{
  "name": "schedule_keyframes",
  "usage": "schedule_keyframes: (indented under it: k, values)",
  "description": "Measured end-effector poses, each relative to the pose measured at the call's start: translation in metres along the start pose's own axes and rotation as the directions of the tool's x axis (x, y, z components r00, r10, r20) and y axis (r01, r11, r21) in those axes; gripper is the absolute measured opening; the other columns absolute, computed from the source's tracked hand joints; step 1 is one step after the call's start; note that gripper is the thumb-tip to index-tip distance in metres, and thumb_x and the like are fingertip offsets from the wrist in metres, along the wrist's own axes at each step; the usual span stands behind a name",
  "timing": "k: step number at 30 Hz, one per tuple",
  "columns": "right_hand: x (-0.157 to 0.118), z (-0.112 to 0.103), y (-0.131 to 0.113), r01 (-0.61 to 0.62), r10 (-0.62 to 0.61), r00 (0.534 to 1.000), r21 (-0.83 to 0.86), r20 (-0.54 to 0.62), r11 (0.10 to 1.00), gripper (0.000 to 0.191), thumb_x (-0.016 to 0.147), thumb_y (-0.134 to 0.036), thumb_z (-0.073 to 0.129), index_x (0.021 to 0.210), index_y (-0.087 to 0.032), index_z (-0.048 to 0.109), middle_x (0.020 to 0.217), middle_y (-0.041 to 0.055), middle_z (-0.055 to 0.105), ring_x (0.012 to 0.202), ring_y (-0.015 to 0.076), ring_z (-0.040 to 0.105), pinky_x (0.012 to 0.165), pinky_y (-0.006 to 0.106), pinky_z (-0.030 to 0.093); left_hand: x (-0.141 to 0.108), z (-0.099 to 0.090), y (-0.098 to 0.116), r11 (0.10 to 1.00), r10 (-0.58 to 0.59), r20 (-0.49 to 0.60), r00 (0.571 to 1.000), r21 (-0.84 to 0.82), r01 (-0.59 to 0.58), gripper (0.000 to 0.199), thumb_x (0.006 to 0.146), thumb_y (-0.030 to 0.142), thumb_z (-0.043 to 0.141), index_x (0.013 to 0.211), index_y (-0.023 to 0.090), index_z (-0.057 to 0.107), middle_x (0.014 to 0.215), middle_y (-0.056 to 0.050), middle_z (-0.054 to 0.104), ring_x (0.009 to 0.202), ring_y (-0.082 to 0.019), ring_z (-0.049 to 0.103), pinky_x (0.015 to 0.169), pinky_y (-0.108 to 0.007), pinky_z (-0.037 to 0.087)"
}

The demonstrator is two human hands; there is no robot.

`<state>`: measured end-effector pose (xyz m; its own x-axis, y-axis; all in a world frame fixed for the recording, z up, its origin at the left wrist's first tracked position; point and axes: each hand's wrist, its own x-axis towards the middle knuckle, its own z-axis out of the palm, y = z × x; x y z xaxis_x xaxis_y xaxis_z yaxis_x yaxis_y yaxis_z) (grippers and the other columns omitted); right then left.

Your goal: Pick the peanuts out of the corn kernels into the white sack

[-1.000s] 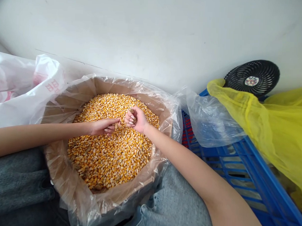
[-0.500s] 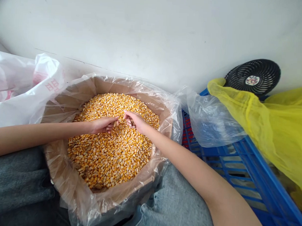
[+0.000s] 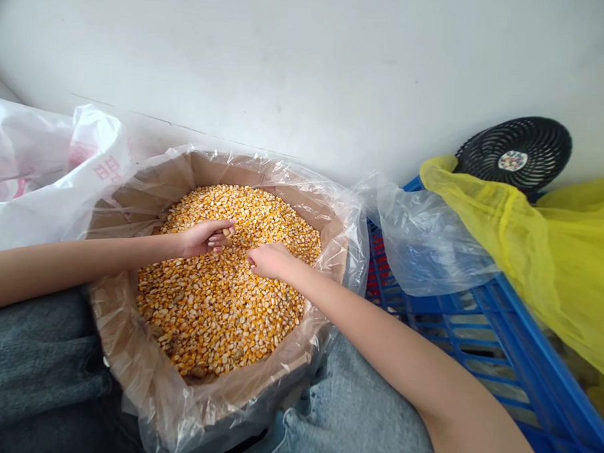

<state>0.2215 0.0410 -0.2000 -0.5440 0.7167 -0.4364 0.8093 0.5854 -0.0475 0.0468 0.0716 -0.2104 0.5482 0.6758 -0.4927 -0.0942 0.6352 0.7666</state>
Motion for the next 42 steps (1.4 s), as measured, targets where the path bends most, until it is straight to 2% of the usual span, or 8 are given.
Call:
schedule_keyframes:
  k: [12,18,20,23,26,28,37,42]
  values:
    - [0.002,0.004,-0.009,0.063,-0.065,0.998,-0.137,-0.008,0.989,0.025,0.074,-0.027,0.046,0.091,-0.015,0.058,0.08,0.0126,0.064,0.076,0.0249,0.06,0.06,0.032,0.043,0.003,-0.011,0.001,0.995,0.095,-0.09,0.991,0.018,-0.093,0.022,0.07,0.037,0.056,0.07,0.015,0.049,0.056,0.004,0.048,0.037,-0.003,0.031,0.038,-0.017,0.03]
    - [0.0,0.001,-0.006,0.029,-0.03,1.0,-0.134,-0.005,0.991,0.027,0.075,-0.031,0.045,0.093,-0.016,0.059,0.082,0.011,0.064,0.078,0.0249,0.06,0.06,0.031,0.044,0.004,-0.014,-0.003,0.886,0.142,-0.031,0.989,0.45,-0.113,0.034,0.07,0.048,0.05,0.066,0.015,0.049,0.051,0.004,0.045,0.035,-0.003,0.026,0.036,-0.018,0.025]
    - [0.0,0.0,-0.006,0.02,-0.021,1.0,-0.133,-0.006,0.991,0.028,0.075,-0.031,0.044,0.093,-0.016,0.059,0.083,0.011,0.064,0.079,0.025,0.06,0.06,0.031,0.044,0.003,-0.015,-0.003,0.713,0.219,-0.039,0.975,0.688,-0.132,0.034,0.072,0.049,0.045,0.072,0.016,0.051,0.051,0.003,0.046,0.037,-0.006,0.032,0.038,-0.019,0.027]
    - [-0.001,0.0,-0.007,0.009,-0.01,1.0,-0.124,-0.004,0.992,0.028,0.075,-0.031,0.043,0.093,-0.016,0.059,0.083,0.0108,0.064,0.078,0.0252,0.06,0.061,0.031,0.044,0.001,-0.015,-0.004,0.206,0.336,0.001,0.942,0.976,-0.074,0.035,0.074,0.047,0.041,0.09,0.019,0.055,0.061,0.0,0.056,0.051,-0.012,0.048,0.048,-0.021,0.033]
    - [-0.001,0.002,-0.007,-0.001,-0.002,1.0,-0.119,-0.027,0.993,0.029,0.077,-0.032,0.04,0.092,-0.016,0.059,0.083,0.0108,0.064,0.078,0.0245,0.06,0.062,0.031,0.044,-0.002,-0.013,-0.004,-0.252,0.256,0.079,0.963,0.968,-0.012,0.037,0.078,0.043,0.035,0.1,0.02,0.054,0.074,-0.007,0.062,0.066,-0.02,0.056,0.058,-0.027,0.038]
    - [0.0,0.003,-0.006,-0.007,0.001,0.999,-0.117,-0.05,0.993,0.029,0.078,-0.031,0.038,0.09,-0.017,0.059,0.084,0.0109,0.064,0.079,0.0234,0.06,0.063,0.03,0.044,-0.003,-0.011,-0.005,-0.371,0.201,0.097,0.975,0.928,-0.015,0.037,0.08,0.04,0.03,0.101,0.019,0.053,0.079,-0.01,0.063,0.069,-0.024,0.058,0.059,-0.03,0.039]
    - [0.0,0.004,-0.006,0.018,-0.016,1.0,-0.11,0.021,0.994,0.029,0.075,-0.031,0.043,0.093,-0.016,0.058,0.083,0.0126,0.063,0.079,0.0248,0.059,0.063,0.032,0.042,-0.002,-0.012,-0.007,-0.365,0.194,0.08,0.978,0.931,-0.003,0.037,0.08,0.038,0.03,0.104,0.018,0.051,0.078,-0.012,0.063,0.069,-0.024,0.058,0.06,-0.029,0.039]
    - [0.001,0.004,-0.004,-0.04,0.047,0.995,0.081,-0.09,0.996,0.024,0.071,-0.032,0.045,0.086,-0.018,0.057,0.077,0.0081,0.062,0.069,0.0207,0.057,0.057,0.028,0.038,0.0,-0.019,-0.006,-0.064,0.296,0.057,0.953,0.997,-0.039,0.035,0.076,0.045,0.038,0.093,0.02,0.056,0.067,-0.004,0.06,0.058,-0.015,0.052,0.053,-0.022,0.034]
